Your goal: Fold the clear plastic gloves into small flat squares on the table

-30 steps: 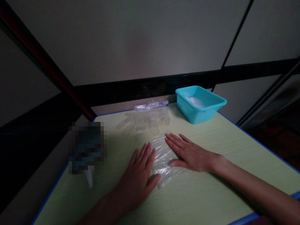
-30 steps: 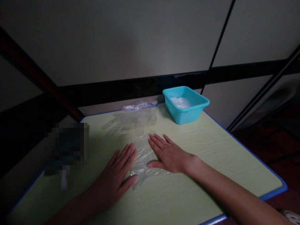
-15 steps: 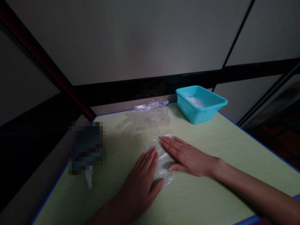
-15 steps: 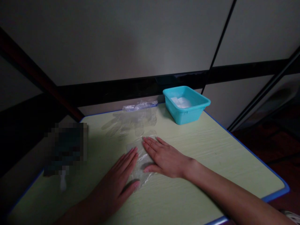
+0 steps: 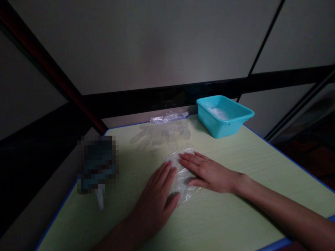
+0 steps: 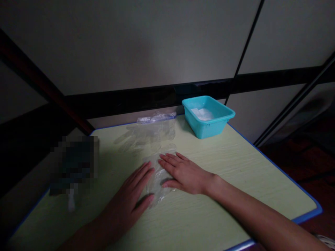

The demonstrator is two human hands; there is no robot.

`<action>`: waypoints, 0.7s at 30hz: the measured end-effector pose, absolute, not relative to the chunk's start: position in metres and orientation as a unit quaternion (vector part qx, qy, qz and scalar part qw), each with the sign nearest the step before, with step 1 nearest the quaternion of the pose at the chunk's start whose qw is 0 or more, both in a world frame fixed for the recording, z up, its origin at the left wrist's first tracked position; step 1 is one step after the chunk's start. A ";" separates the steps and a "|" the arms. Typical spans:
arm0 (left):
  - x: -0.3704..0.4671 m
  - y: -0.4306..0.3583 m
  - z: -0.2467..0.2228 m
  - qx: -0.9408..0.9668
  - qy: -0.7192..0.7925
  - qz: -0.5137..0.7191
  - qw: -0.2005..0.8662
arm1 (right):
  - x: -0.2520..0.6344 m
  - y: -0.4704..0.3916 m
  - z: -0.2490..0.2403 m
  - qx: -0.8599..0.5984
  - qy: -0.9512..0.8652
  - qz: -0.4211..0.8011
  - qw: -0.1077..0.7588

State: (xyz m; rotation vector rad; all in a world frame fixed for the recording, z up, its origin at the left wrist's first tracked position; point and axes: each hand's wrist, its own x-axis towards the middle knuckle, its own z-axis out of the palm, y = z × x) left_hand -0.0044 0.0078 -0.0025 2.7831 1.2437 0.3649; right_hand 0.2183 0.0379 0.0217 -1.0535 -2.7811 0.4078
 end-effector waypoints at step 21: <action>-0.006 0.013 0.004 0.911 0.373 0.160 0.079 | 0.220 0.040 0.023 -0.294 -0.948 0.091 0.080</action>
